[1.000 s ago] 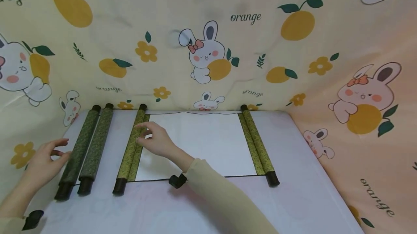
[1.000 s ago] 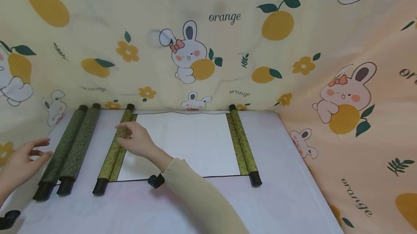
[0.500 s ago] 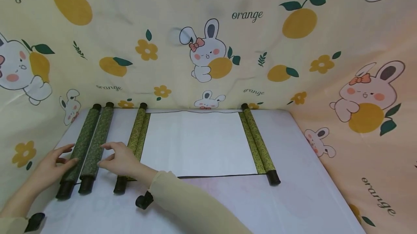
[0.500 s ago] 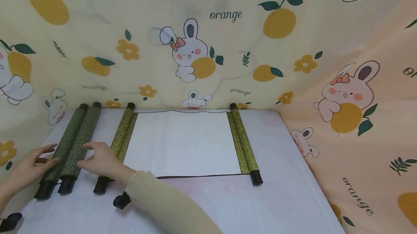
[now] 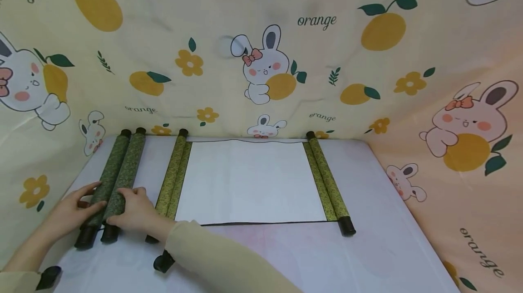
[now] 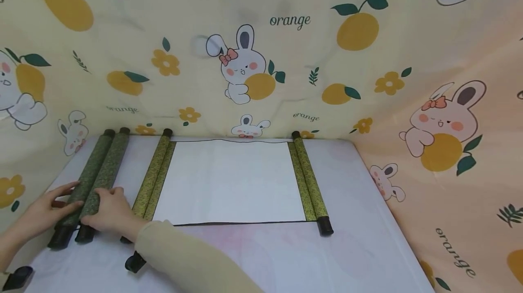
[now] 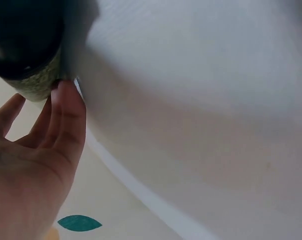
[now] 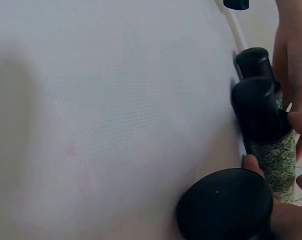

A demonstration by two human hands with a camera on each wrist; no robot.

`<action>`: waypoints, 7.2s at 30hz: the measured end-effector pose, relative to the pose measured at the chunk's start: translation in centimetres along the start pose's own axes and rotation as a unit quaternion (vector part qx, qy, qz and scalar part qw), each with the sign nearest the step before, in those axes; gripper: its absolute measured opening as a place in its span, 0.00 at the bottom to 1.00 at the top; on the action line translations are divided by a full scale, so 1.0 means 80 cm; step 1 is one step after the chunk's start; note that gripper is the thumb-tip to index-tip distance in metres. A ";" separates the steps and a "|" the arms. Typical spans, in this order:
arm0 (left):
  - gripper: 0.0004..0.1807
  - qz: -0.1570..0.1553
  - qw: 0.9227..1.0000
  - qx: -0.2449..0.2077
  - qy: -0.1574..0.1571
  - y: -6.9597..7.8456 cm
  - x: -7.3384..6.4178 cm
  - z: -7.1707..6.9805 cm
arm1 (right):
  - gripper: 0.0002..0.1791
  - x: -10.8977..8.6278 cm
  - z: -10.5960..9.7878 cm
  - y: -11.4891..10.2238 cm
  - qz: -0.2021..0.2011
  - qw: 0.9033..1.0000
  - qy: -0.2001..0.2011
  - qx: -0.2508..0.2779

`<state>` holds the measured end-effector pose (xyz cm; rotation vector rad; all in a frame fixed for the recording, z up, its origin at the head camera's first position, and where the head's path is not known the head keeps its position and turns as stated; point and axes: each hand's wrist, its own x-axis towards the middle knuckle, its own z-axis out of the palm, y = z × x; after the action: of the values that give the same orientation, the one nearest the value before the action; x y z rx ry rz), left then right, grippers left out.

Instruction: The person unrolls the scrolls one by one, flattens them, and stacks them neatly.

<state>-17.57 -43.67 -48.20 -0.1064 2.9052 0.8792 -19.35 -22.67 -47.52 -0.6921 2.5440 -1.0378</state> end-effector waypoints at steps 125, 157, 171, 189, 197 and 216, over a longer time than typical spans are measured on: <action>0.57 0.249 0.889 -0.383 -0.040 0.368 0.003 0.224 | 0.56 -0.215 -0.274 0.260 -0.095 0.947 0.116 0.282; 0.59 0.231 0.919 -0.318 -0.002 0.355 0.009 0.207 | 0.62 -0.212 -0.291 0.277 -0.110 0.941 0.148 0.284; 0.58 0.254 0.897 -0.361 0.013 0.357 0.010 0.209 | 0.60 -0.209 -0.279 0.269 -0.074 0.923 0.218 0.308; 0.60 0.235 0.911 -0.336 0.046 0.354 0.012 0.204 | 0.63 -0.213 -0.288 0.273 -0.051 0.932 0.233 0.273; 0.58 0.212 0.912 -0.349 0.025 0.348 0.013 0.192 | 0.61 -0.213 -0.297 0.279 -0.038 0.936 0.230 0.263; 0.53 0.247 0.909 -0.335 0.035 0.333 0.018 0.178 | 0.57 -0.217 -0.312 0.286 -0.072 0.928 0.226 0.288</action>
<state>-20.46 -13.69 -45.58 0.5796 2.5703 1.9527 -23.23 15.10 -44.95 -0.5139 2.3353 -2.0840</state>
